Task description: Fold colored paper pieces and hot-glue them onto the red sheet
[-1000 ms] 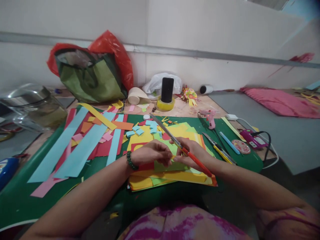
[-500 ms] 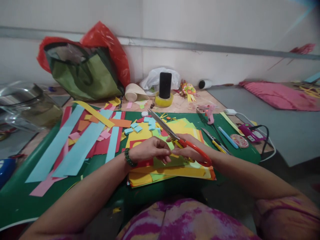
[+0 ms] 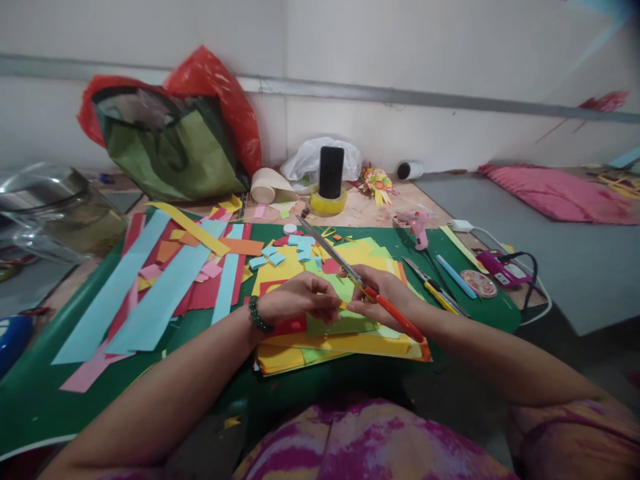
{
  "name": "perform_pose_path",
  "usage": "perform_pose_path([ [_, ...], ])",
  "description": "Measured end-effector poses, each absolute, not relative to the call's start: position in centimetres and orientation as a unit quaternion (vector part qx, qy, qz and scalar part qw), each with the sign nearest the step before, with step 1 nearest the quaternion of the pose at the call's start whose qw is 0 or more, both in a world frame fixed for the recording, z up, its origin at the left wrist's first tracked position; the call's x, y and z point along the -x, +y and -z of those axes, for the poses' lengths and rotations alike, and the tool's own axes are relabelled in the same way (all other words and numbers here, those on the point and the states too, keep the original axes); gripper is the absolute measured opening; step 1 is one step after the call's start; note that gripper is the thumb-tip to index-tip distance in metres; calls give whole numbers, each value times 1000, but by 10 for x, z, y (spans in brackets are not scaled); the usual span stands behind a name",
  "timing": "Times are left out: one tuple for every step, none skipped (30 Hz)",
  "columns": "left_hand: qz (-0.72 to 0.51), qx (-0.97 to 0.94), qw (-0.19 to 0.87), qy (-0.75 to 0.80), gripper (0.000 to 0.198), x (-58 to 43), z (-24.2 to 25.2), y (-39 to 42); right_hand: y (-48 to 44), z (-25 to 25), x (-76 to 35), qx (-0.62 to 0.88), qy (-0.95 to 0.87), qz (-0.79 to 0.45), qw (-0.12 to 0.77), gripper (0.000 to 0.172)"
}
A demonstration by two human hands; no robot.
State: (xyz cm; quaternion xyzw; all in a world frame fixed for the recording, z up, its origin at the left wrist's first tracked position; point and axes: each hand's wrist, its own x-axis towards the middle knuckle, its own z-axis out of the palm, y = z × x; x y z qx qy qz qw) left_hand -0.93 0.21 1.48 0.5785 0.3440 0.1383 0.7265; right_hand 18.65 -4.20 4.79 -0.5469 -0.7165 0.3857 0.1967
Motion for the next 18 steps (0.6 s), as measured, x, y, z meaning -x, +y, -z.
perform_pose_path([
  [-139, -576, 727, 347, 49, 9, -16, 2, -42, -47, -187, 546, -719, -380, 202, 44],
  [-141, -574, 728, 346, 50, 10, -17, 2, -43, -46, -187, 546, -720, -376, 206, 44],
  [-143, -574, 729, 344, 51, 11, -18, 3, -43, -45, -188, 545, -720, -376, 208, 44],
  [-146, -576, 729, 340, 51, 12, -19, 4, -44, -44, -189, 545, -719, -379, 208, 46],
  [-151, -577, 728, 337, 51, 14, -20, 5, -44, -43, -191, 545, -717, -381, 208, 47],
  [-158, -580, 725, 336, 50, 16, -22, 7, -45, -43, -194, 548, -715, -381, 208, 48],
  [-167, -582, 721, 337, 50, 18, -24, 9, -46, -44, -199, 552, -713, -379, 208, 49],
  [-177, -583, 717, 338, 49, 21, -26, 11, -48, -45, -204, 554, -713, -376, 208, 50],
  [-188, -584, 713, 339, 48, 23, -28, 13, -50, -46, -211, 549, -718, -376, 205, 53],
  [-197, -585, 710, 339, 47, 26, -31, 15, -52, -48, -219, 537, -727, -379, 199, 57],
  [-205, -584, 708, 339, 46, 29, -34, 17, -55, -50, -228, 517, -741, -384, 188, 63],
  [-210, -584, 707, 338, 44, 31, -37, 18, -58, -53, -238, 497, -756, -389, 173, 69],
  [-214, -585, 706, 338, 43, 33, -39, 19, -61, -54, -247, 484, -769, -389, 154, 74],
  [-219, -585, 703, 339, 41, 34, -41, 19, -65, -56, -256, 485, -777, -378, 133, 79],
  [-222, -585, 702, 340, 40, 35, -43, 19, -69, -57, -263, 499, -781, -359, 113, 83],
  [-224, -585, 700, 342, 39, 35, -44, 19, -73, -58, -269, 515, -782, -338, 93, 87],
  [-224, -585, 700, 343, 38, 35, -44, 19, -77, -59, -273, 530, -781, -321, 78, 90],
  [-223, -584, 701, 344, 37, 35, -44, 19, -80, -59, -275, 540, -779, -310, 67, 92],
])
